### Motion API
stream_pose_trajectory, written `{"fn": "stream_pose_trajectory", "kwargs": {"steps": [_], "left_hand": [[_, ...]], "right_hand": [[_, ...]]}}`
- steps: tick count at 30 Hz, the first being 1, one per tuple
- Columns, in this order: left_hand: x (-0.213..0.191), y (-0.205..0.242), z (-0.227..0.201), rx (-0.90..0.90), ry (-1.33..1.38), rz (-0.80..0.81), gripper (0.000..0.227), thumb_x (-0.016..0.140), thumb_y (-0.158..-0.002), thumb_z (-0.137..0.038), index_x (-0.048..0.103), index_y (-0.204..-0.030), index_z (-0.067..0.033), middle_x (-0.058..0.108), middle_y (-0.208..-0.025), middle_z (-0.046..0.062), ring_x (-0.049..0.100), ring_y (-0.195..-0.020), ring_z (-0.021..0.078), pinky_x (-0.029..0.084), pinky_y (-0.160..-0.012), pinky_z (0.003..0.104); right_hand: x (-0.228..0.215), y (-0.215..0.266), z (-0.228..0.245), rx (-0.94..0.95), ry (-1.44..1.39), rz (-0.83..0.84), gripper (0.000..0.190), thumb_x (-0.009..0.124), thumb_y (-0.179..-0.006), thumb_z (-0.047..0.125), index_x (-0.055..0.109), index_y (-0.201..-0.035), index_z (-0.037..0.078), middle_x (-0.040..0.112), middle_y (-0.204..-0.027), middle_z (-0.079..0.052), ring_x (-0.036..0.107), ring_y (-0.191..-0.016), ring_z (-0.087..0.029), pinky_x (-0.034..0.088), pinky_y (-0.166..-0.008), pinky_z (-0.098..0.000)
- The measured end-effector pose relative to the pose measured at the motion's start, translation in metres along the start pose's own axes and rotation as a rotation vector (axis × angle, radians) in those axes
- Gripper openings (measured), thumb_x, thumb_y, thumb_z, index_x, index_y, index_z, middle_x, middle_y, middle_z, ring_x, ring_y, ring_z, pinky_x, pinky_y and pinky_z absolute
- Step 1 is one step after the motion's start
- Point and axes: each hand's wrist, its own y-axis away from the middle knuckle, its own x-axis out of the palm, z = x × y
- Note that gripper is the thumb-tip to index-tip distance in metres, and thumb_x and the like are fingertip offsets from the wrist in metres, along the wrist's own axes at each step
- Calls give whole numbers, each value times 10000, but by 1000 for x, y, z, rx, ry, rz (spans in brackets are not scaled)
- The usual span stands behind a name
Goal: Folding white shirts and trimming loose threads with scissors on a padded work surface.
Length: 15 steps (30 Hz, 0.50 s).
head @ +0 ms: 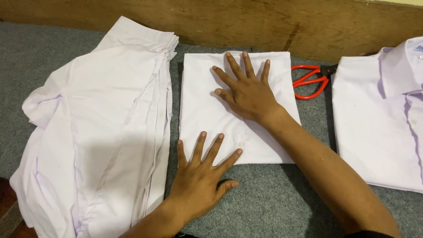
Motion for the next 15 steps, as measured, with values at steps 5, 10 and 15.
{"fn": "stream_pose_trajectory", "kwargs": {"steps": [5, 10, 15], "left_hand": [[-3, 2, 1, 43, -1, 14, 694, 377, -995, -768, 326, -1612, -453, 234, -1677, 104, 144, -1519, 453, 179, -1031, 770], [1, 3, -1, 24, -129, -83, 732, 332, -969, -803, 263, -1624, -482, 158, -1732, 88, 73, -1602, 417, 99, -1151, 729], [6, 3, 4, 45, -216, -104, 838, 318, -922, -870, 206, -1645, -460, 120, -1746, 73, 47, -1623, 402, 85, -1182, 693]], "right_hand": [[-5, -24, -4, 14, 16, 92, 710, 139, -982, 681, 219, -1623, 386, 45, -1730, -12, -39, -1563, -395, -8, -1089, -848], [-2, -26, -4, 19, -49, 112, 694, 138, -990, 662, 212, -1621, 383, 107, -1727, -38, 8, -1569, -376, -11, -1099, -819], [0, -26, -12, 11, -85, -4, 679, 202, -1023, 617, 292, -1610, 287, 207, -1694, -121, 95, -1553, -391, 38, -1104, -800]]}}
